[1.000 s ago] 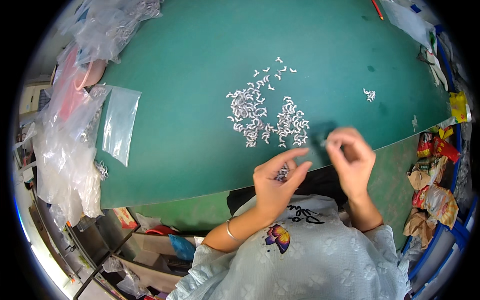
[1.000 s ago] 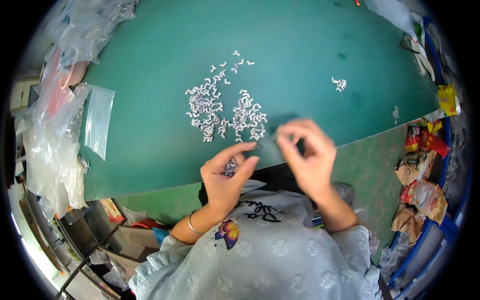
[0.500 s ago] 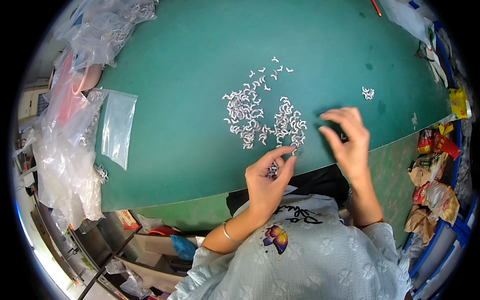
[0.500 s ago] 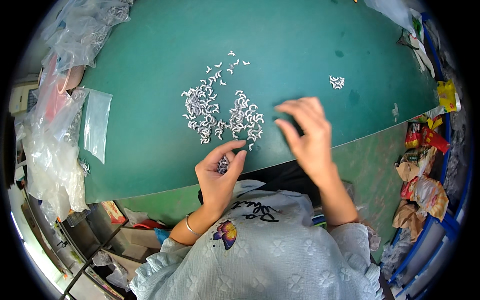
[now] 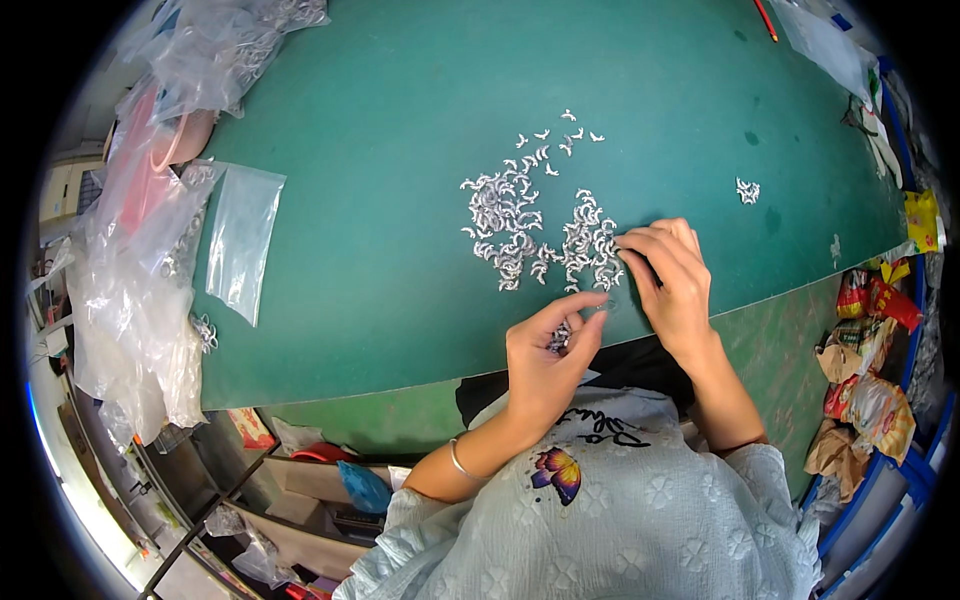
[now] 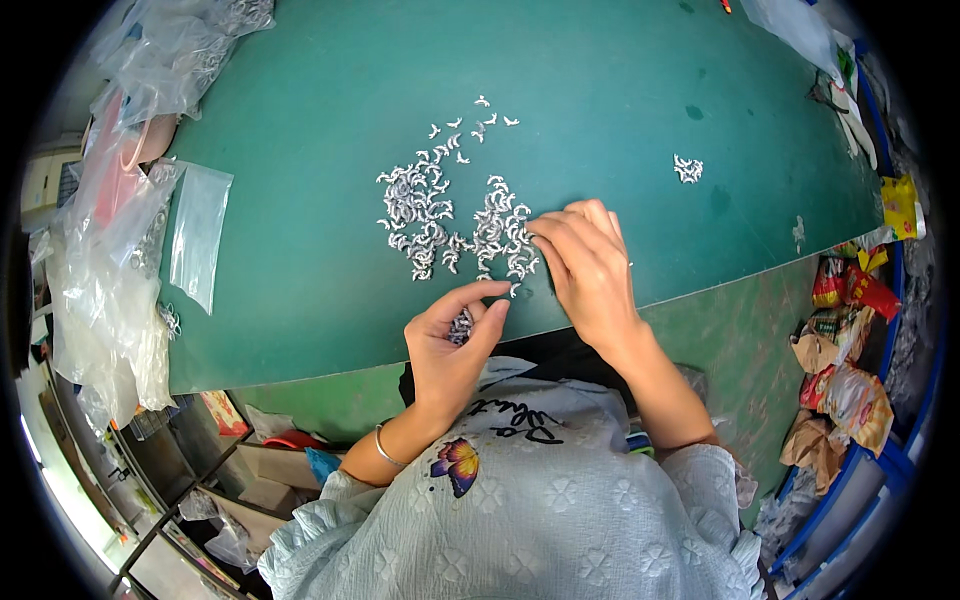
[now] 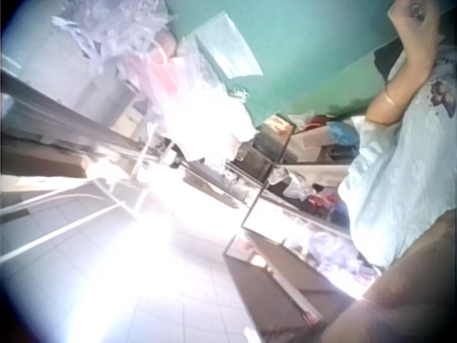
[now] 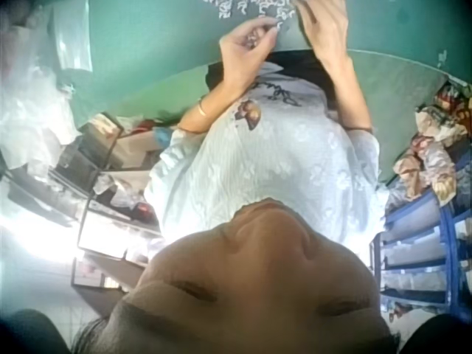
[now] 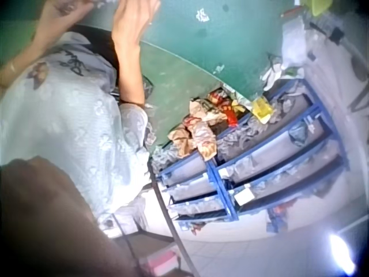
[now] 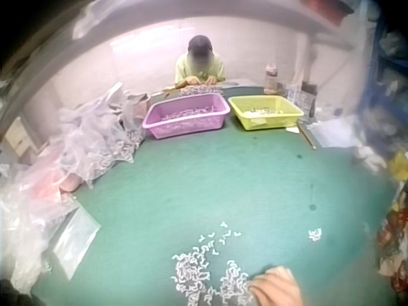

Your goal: The person sits at a green workbench and repeatedly picks up small silver metal hooks and screws. They insert the screws into the hooks by hand and place the assembled units into a pile on the table. The person continues this repetitive assembly process throughout the clip.

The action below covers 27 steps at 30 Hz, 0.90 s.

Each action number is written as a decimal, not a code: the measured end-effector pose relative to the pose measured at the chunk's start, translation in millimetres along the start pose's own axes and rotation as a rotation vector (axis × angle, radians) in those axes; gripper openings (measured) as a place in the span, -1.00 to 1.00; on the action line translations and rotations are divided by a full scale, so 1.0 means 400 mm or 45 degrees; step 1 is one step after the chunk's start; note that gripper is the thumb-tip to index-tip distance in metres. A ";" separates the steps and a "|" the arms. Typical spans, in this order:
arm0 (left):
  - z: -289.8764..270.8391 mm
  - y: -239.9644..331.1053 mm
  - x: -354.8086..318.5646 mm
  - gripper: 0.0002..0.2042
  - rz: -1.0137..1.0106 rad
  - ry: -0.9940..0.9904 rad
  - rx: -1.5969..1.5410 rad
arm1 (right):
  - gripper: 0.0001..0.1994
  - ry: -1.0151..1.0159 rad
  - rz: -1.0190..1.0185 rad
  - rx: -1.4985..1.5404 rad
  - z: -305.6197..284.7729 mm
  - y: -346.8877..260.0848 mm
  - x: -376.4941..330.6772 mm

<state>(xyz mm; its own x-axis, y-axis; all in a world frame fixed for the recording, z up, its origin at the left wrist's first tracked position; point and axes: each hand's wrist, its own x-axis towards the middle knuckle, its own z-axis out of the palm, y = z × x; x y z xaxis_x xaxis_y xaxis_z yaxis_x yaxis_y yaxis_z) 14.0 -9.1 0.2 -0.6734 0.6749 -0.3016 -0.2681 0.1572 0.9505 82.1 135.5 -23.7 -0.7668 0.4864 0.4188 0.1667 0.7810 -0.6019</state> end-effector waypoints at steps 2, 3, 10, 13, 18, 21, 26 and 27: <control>0.000 0.000 -0.001 -0.84 0.030 0.012 0.016 | -0.83 0.034 0.013 0.019 0.002 0.002 0.001; 0.000 0.000 -0.001 -0.84 0.045 0.017 0.024 | -0.83 0.046 0.030 0.020 0.000 0.003 0.001; 0.013 0.001 0.010 -0.84 0.060 0.060 0.004 | -0.84 0.020 0.255 0.334 -0.047 -0.062 0.000; 0.018 0.003 0.017 -0.85 0.147 0.043 0.040 | -0.83 0.027 0.102 0.337 -0.065 -0.088 0.000; 0.012 0.005 0.018 -0.88 0.288 0.013 0.092 | -0.81 0.026 -0.024 0.339 -0.082 -0.098 -0.005; 0.015 0.011 0.017 -0.87 0.200 -0.016 -0.056 | -0.81 0.029 -0.012 0.413 -0.091 -0.104 -0.005; 0.010 0.007 0.016 -0.86 0.147 -0.102 -0.195 | -0.81 0.030 -0.021 0.435 -0.096 -0.106 -0.008; 0.010 0.005 0.015 -0.86 0.146 -0.110 -0.203 | -0.81 0.031 -0.021 0.424 -0.097 -0.107 -0.008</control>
<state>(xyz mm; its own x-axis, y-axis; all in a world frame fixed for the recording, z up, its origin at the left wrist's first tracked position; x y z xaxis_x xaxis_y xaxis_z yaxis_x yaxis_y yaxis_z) 12.1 -1.8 0.5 -0.6461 0.7422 -0.1781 -0.3032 -0.0354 0.9523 101.6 115.5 27.1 -0.7521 0.4869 0.4442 -0.0606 0.6201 -0.7822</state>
